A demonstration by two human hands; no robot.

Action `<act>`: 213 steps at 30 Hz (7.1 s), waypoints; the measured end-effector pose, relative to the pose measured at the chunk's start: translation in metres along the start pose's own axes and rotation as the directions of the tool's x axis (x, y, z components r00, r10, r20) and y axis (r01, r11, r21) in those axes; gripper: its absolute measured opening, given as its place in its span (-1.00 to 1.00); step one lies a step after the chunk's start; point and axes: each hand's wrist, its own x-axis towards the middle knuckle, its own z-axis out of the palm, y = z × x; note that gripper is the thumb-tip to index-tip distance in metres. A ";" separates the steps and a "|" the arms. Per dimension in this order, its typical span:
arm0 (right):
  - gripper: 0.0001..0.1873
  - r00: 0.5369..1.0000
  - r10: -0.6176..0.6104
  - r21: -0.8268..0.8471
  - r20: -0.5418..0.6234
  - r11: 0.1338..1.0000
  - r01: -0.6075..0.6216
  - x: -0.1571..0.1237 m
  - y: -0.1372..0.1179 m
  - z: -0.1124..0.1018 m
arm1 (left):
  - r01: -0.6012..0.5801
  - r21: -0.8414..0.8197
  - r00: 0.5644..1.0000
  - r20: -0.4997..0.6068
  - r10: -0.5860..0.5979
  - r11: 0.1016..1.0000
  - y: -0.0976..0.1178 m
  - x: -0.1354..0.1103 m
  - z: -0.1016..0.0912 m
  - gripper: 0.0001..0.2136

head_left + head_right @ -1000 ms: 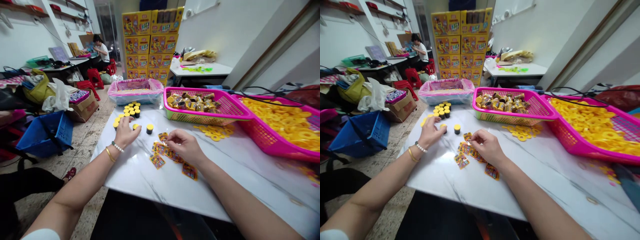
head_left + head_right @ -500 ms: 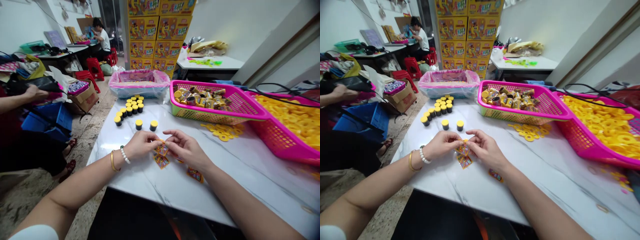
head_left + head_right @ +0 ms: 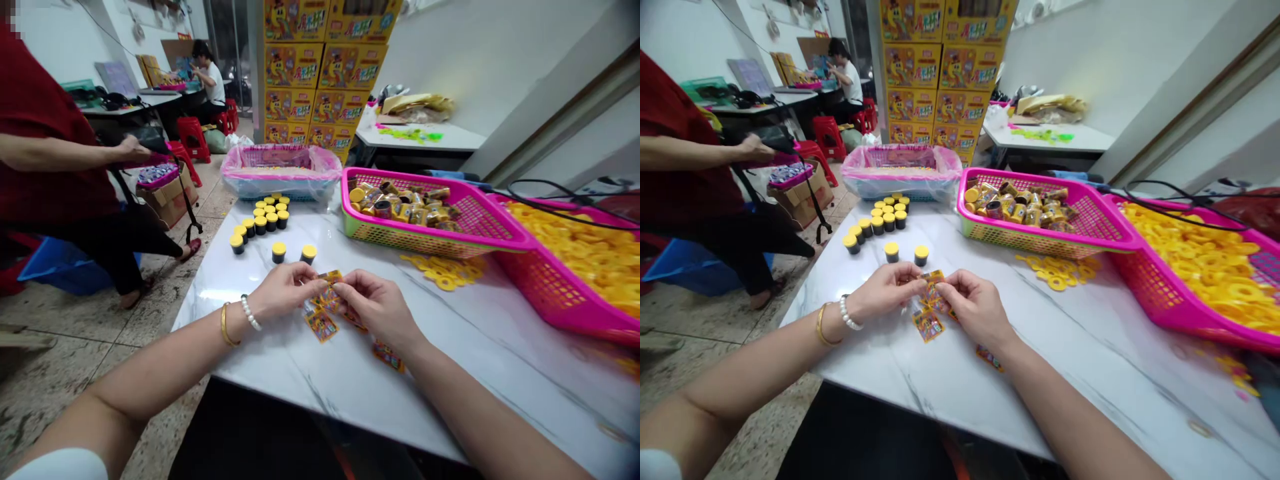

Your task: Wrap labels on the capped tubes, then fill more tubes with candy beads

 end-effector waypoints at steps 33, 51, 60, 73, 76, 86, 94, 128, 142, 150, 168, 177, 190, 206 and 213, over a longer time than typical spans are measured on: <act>-0.65 0.896 -0.427 -0.333 -0.121 0.868 0.369 -0.002 0.011 0.011 | 0.145 -0.469 0.974 -0.088 -0.209 0.871 0.014 -0.012 0.010 -0.61; -0.67 0.895 -0.429 -0.372 -0.122 0.856 0.359 0.054 -0.002 -0.013 | 0.191 -0.612 0.961 -0.043 -0.273 0.768 0.006 0.001 -0.007 -0.78; -0.64 0.881 -0.435 -0.514 0.186 0.721 0.464 0.095 0.011 0.003 | 0.133 -0.737 0.980 -0.005 -0.201 0.663 0.000 0.013 -0.022 -0.77; -0.61 0.979 -0.202 0.215 -0.013 0.956 0.200 0.073 -0.009 0.005 | 0.131 -0.866 0.935 -0.055 -0.352 0.482 0.004 0.020 -0.035 -0.98; -0.61 0.966 -0.250 0.114 -0.072 0.960 0.257 0.066 -0.016 0.009 | 0.119 -0.860 0.943 -0.059 -0.327 0.496 0.005 0.018 -0.034 -0.94; -0.61 0.947 -0.314 0.139 -0.070 0.937 0.321 0.052 -0.022 0.020 | 0.035 -0.802 0.964 -0.130 -0.231 0.596 0.001 0.017 -0.029 -0.76; -0.68 0.843 -0.538 -0.101 0.018 0.838 0.537 0.051 -0.029 0.009 | -0.035 -0.597 0.998 -0.061 -0.002 0.801 0.005 0.010 -0.027 -0.45; -0.80 0.861 -0.486 -0.185 -0.149 0.869 0.459 0.018 0.003 0.012 | -0.087 -0.289 0.992 0.059 0.108 0.953 -0.003 0.010 -0.018 -0.50; -0.77 0.980 -0.172 0.247 0.097 0.958 0.143 0.027 0.009 0.001 | 0.191 -0.432 0.967 0.239 -0.092 0.882 -0.010 0.012 -0.012 -0.40; -0.70 0.876 -0.479 -0.050 0.056 0.875 0.481 0.017 0.019 0.018 | 0.351 -0.495 0.935 0.240 -0.262 0.795 -0.008 0.014 -0.013 -0.44; -0.51 0.957 -0.265 -0.824 0.122 0.510 0.246 0.106 -0.026 0.059 | -0.523 0.376 0.845 0.116 0.522 0.765 0.001 -0.016 -0.001 -0.69; -0.70 0.989 -0.083 -0.721 0.124 0.677 0.147 0.136 -0.017 0.069 | -0.413 0.526 0.910 0.207 0.360 0.743 -0.009 0.004 -0.018 -0.79; -0.70 0.945 -0.253 -0.497 0.209 0.805 0.325 0.070 0.037 -0.013 | -0.458 0.669 0.887 0.392 0.244 0.586 -0.017 -0.009 0.009 -0.91; -0.74 0.945 -0.322 -0.514 0.062 0.801 0.307 0.018 -0.042 -0.034 | -0.253 0.240 0.966 0.120 0.230 0.937 0.000 -0.001 -0.014 -0.88; -0.71 0.937 -0.017 -0.314 0.348 0.940 0.134 0.016 -0.023 0.004 | -0.201 -0.093 0.976 0.063 0.207 0.975 -0.001 0.005 -0.019 -0.54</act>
